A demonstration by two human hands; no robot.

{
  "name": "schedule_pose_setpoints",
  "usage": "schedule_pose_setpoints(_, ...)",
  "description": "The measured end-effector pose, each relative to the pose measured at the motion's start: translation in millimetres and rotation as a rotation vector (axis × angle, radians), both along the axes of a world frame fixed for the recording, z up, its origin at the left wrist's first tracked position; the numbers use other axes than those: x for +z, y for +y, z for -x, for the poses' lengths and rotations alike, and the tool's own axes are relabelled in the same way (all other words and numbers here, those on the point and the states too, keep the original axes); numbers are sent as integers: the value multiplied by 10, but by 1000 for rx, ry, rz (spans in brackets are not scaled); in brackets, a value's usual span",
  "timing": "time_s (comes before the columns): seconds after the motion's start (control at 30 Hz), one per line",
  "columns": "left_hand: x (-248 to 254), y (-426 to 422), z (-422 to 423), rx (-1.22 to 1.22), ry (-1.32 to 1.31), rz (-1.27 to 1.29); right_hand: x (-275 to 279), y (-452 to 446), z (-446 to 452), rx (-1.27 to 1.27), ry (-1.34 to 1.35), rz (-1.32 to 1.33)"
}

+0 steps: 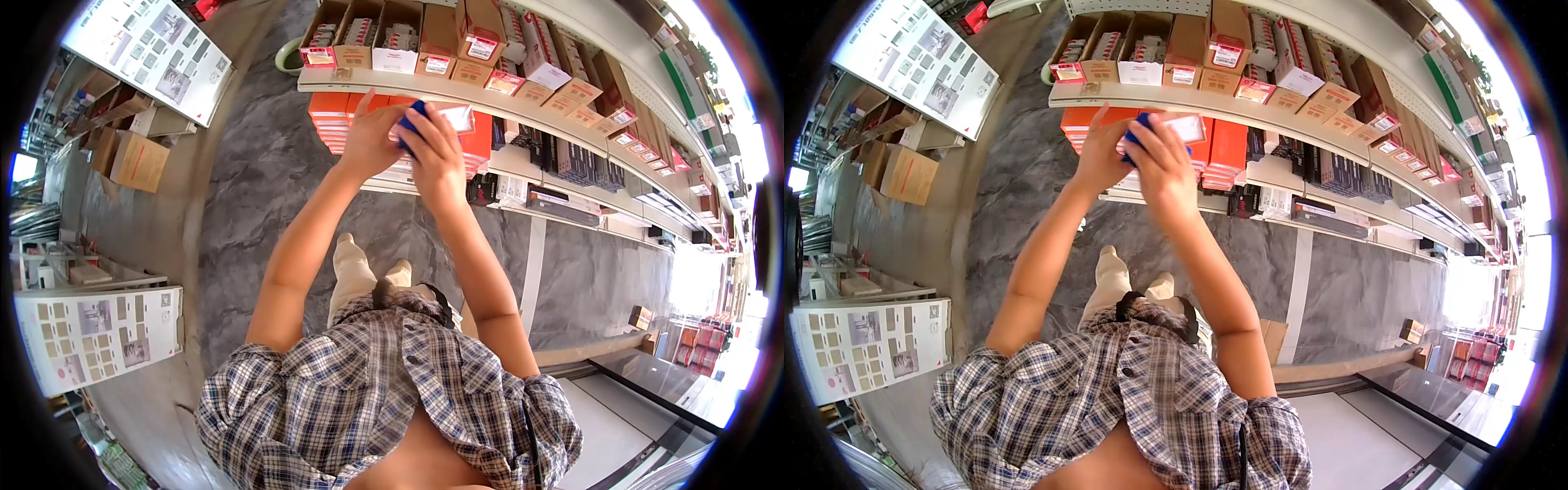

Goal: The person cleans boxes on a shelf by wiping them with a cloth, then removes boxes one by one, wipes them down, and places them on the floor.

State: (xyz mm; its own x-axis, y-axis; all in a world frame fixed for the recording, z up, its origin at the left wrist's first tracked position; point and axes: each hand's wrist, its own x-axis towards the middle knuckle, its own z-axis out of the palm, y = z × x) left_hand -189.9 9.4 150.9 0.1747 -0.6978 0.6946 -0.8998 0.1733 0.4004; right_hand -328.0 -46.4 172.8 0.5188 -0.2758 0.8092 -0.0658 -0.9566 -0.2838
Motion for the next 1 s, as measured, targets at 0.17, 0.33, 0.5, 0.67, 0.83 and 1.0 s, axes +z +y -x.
schedule_pose_setpoints(0.17,-7,-99,-2,18,-17,-29,8,-255,228,-230,-89,-180)
schedule_pose_setpoints(0.33,37,-15,-74,-53,35,-37,-48,182,-62,-55,-35,-158)
schedule_pose_setpoints(0.5,-2,95,-219,-46,31,8,-76,82,-138,-106,-73,-88)
schedule_pose_setpoints(0.67,44,84,-221,-19,36,-22,24,62,-60,-297,-142,-101)
schedule_pose_setpoints(0.83,-38,127,-450,-53,78,38,9,305,-22,-46,-96,-333)
schedule_pose_setpoints(1.0,120,350,-615,-44,152,-82,12,92,-91,-206,-42,-470)
